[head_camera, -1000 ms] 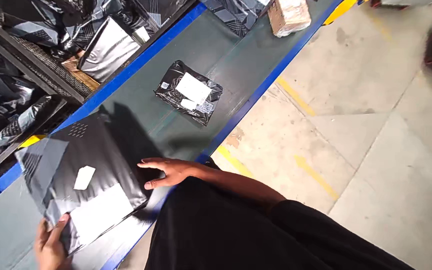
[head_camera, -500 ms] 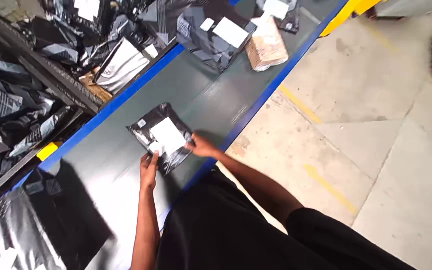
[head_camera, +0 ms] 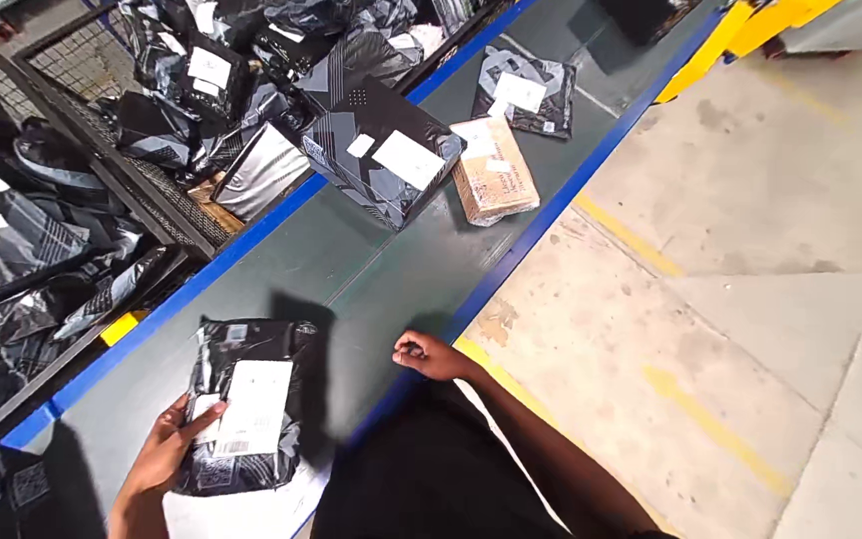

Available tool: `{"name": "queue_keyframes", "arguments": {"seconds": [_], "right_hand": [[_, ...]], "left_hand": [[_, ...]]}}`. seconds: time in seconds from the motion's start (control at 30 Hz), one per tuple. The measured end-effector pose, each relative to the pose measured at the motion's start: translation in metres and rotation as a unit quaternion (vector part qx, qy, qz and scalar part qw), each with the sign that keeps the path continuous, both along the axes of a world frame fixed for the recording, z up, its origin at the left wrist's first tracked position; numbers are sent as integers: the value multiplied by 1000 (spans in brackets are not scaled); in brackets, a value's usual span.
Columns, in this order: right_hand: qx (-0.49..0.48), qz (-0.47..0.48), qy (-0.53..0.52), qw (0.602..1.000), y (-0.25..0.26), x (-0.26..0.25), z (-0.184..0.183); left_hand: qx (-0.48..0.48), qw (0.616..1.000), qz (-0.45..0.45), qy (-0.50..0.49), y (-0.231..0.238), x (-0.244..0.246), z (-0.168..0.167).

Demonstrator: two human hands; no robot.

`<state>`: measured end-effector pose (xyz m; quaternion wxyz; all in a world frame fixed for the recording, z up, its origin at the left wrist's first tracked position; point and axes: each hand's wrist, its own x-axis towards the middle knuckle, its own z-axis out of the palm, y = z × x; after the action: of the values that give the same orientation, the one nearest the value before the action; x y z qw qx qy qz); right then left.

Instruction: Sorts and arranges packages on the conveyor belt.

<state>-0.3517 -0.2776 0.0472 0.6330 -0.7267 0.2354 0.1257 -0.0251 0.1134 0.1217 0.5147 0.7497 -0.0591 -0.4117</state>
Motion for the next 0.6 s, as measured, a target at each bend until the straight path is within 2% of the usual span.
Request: {"name": "queue_keyframes", "arguments": {"seconds": [0.03, 0.07, 0.13, 0.17, 0.2, 0.23, 0.3, 0.33, 0.4, 0.47, 0.53, 0.6], "right_hand": [[-17, -12, -9, 1000, -12, 1, 6], [-34, -27, -19, 999, -24, 2, 12], [-90, -70, -35, 993, -50, 4, 23], [-120, -98, -40, 987, -61, 7, 28], [-154, -122, -41, 980, -73, 13, 34], [-190, -144, -42, 970, -87, 23, 40], [-252, -181, -49, 949, -116, 51, 49], [-277, -196, -56, 939, -130, 72, 51], [-321, -221, -85, 917, -155, 121, 50], [-393, -220, -58, 891, -176, 164, 44], [-430, -177, 20, 885, -161, 197, 40], [-375, -164, 64, 910, -115, 205, 43]], "left_hand": [[35, 999, 31, -17, 29, 4, -7], [109, 991, 56, -52, 61, 6, -15], [328, 932, 60, -143, 118, 8, -38], [399, 896, 54, -188, 137, 6, -48], [432, 869, 66, -232, 141, 2, -53], [424, 858, 92, -276, 132, -2, -57], [317, 876, 143, -333, 77, -9, -62], [246, 900, 167, -318, 37, -14, -62], [88, 951, 202, -216, -55, -15, -63], [-57, 977, 182, -92, -145, -8, -75], [-129, 981, 142, -13, -200, -1, -87], [-170, 977, 125, 14, -224, 2, -91]]}}
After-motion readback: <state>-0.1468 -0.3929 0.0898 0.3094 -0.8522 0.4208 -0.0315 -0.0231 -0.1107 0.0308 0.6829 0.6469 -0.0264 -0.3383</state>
